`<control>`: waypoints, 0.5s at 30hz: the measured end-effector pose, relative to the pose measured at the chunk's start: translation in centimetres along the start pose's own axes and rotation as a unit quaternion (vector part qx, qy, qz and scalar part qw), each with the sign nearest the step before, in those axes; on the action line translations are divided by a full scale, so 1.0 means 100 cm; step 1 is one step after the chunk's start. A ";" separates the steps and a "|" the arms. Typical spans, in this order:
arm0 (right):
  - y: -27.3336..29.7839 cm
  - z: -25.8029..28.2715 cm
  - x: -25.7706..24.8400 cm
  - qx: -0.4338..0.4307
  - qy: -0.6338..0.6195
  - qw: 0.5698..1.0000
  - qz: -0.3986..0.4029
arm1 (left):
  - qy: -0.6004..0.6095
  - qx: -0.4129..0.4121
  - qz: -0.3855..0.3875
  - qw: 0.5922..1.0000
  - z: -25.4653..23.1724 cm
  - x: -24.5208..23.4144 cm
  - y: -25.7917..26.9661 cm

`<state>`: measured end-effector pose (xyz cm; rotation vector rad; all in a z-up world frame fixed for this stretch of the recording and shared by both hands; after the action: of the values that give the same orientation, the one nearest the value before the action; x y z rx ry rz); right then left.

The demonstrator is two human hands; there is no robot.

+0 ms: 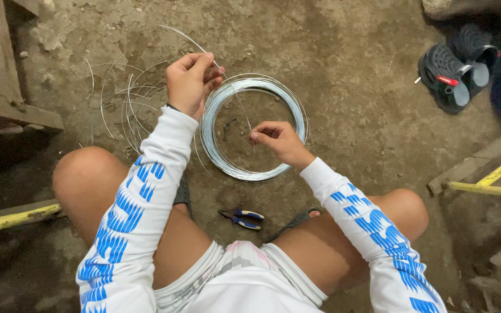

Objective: The person sits on the floor and repeatedly pulls lengths of thin metal wire from a coil, cuts them with pliers, and places the cut pieces on the ground. The person continues this process throughout the clip.

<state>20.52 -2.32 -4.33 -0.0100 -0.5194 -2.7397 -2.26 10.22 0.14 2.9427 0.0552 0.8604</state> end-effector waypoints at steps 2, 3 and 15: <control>-0.001 -0.002 0.001 -0.004 -0.003 1.000 0.003 | -0.002 0.003 -0.005 1.000 0.000 -0.002 0.000; -0.001 -0.003 0.001 -0.005 0.000 1.000 0.001 | -0.001 0.002 -0.012 1.000 -0.001 -0.003 0.000; 0.011 0.012 0.012 -0.014 0.016 1.000 0.001 | -0.021 -0.034 0.003 0.999 -0.006 -0.021 0.003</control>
<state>19.74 -3.24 -2.71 0.0257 -0.4729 -2.7398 -4.36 9.80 -0.51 2.8985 0.0137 0.7860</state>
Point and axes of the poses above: each hand's wrist, its own y-axis away from the middle knuckle, its own x-axis out of the palm, z = x × y, the point moved 2 cm from there along -y, towards the middle knuckle, and after that the axes turned 11 degrees about x, right-handed, at the moved point
